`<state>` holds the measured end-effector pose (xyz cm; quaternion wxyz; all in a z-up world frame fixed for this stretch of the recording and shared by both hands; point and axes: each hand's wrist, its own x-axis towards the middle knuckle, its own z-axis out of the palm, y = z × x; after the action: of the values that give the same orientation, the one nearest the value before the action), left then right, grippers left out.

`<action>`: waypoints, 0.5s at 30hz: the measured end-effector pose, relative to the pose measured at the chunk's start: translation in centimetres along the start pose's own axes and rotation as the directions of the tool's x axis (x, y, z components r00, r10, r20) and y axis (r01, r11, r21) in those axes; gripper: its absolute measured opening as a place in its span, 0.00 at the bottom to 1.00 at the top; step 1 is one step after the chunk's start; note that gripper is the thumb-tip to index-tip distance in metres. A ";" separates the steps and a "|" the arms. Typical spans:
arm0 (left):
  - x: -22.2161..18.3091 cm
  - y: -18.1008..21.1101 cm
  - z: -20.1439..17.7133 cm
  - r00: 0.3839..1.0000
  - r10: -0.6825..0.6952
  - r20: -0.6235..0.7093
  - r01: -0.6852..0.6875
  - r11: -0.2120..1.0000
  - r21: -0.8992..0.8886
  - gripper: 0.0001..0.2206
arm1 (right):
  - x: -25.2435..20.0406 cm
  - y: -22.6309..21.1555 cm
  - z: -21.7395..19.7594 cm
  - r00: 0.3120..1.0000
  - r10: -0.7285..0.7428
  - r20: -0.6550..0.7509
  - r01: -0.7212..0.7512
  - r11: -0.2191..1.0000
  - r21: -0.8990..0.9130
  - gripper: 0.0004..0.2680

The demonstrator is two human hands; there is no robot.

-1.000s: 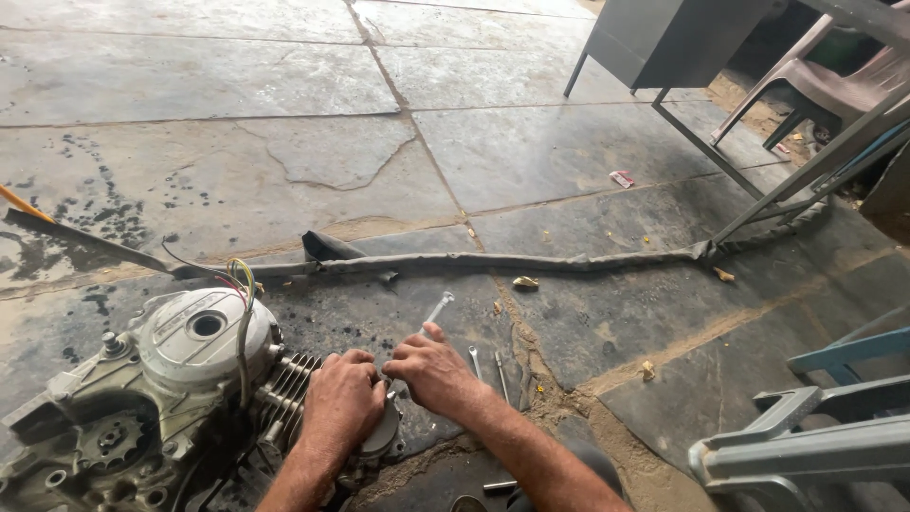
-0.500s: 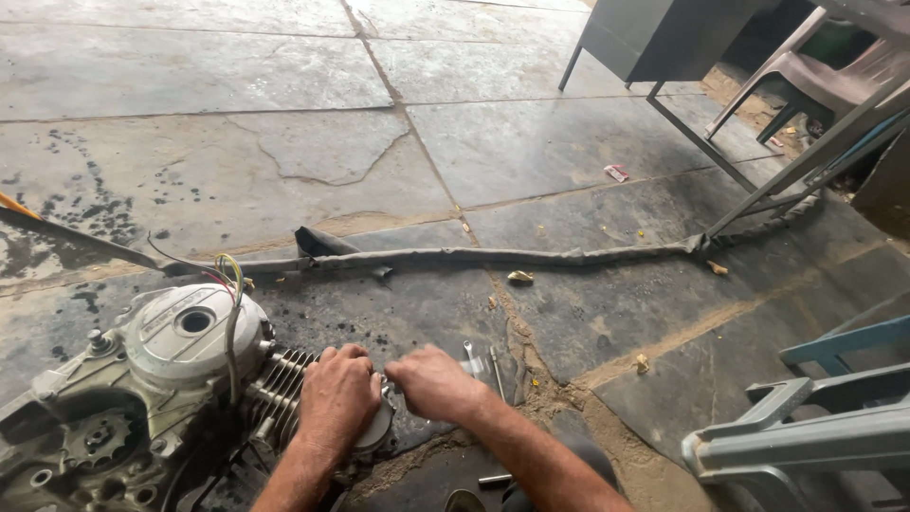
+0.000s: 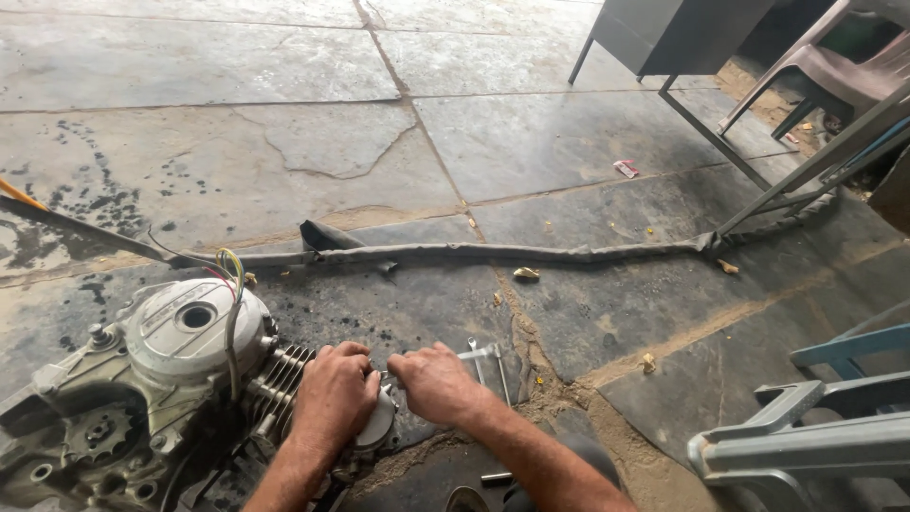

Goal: The recorder is repairing a small motorcycle engine by using various wrenches and tools to disassemble and reassemble parts of the cylinder and gear mechanisms.

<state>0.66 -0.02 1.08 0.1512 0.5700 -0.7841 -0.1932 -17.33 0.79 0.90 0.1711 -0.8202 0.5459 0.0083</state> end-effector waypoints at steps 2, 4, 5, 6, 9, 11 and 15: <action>0.0 0.2 0.0 1.000 -0.011 0.015 0.010 1.000 0.013 0.10 | 0.2 -0.2 -0.9 0.998 -0.047 -0.041 0.044 0.997 -0.061 0.06; 0.1 0.3 0.3 0.999 -0.022 0.026 0.021 0.999 0.027 0.10 | 0.8 0.4 -0.6 0.992 -0.097 -0.080 0.087 0.988 -0.126 0.08; 0.2 0.2 0.5 1.000 -0.015 0.019 0.015 0.999 0.033 0.10 | 1.3 1.1 0.2 0.956 -0.206 -0.210 0.176 0.972 -0.153 0.08; 0.3 0.0 0.6 1.000 -0.010 0.012 0.009 0.999 0.042 0.09 | 2.0 1.8 1.0 0.890 -0.312 -0.333 0.261 0.947 -0.189 0.08; -0.1 1.0 -0.3 0.999 0.019 -0.050 -0.018 0.999 0.029 0.09 | 2.2 2.1 1.5 0.907 -0.304 -0.291 0.264 0.950 -0.169 0.05; -0.2 0.8 0.0 0.995 0.037 -0.088 -0.033 0.998 0.044 0.08 | 1.5 1.4 0.5 0.917 -0.290 -0.275 0.257 0.955 -0.150 0.03; -0.5 0.7 0.0 0.983 0.076 -0.169 -0.074 0.997 0.017 0.08 | 1.6 1.4 0.6 0.874 -0.340 -0.348 0.287 0.938 -0.196 0.08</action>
<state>0.26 0.66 1.45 0.2215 0.5553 -0.7903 -0.1339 -17.83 -0.90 -0.37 0.0052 -0.8939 0.4259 -0.1395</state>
